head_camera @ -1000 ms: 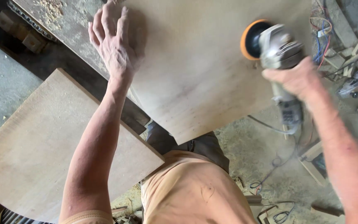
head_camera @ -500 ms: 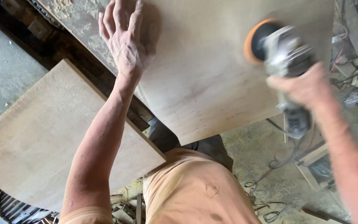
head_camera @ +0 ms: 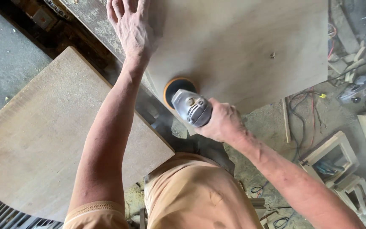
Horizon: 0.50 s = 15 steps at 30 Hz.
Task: Sanding a wooden board using a power sander in a workshop.
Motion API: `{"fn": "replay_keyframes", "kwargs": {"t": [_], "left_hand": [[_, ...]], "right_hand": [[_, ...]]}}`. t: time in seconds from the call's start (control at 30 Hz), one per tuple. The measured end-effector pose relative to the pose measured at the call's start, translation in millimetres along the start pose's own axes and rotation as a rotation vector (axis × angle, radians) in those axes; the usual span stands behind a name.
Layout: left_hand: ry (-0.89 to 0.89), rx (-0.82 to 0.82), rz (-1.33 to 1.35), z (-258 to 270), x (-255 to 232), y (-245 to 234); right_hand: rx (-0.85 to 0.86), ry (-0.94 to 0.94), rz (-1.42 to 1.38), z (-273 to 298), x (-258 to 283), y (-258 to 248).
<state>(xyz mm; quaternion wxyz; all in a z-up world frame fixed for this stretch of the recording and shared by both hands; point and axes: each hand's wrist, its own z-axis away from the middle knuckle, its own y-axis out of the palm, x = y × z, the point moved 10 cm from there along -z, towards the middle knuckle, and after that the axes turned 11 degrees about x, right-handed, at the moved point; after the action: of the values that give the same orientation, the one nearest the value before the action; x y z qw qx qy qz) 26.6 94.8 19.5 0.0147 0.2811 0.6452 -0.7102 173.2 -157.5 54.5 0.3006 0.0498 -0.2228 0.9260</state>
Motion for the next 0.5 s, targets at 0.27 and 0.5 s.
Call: {"fn": "replay_keyframes", "kwargs": {"t": [0.27,0.5], "left_hand": [[0.022,-0.053,0.038,2,-2,-3],[-0.024,0.047,0.039,0,1,3]], "right_hand": [[-0.041,0.072,-0.045,-15,-27,-48],[-0.084,0.227,-0.234,-24,-81,-114]]}}
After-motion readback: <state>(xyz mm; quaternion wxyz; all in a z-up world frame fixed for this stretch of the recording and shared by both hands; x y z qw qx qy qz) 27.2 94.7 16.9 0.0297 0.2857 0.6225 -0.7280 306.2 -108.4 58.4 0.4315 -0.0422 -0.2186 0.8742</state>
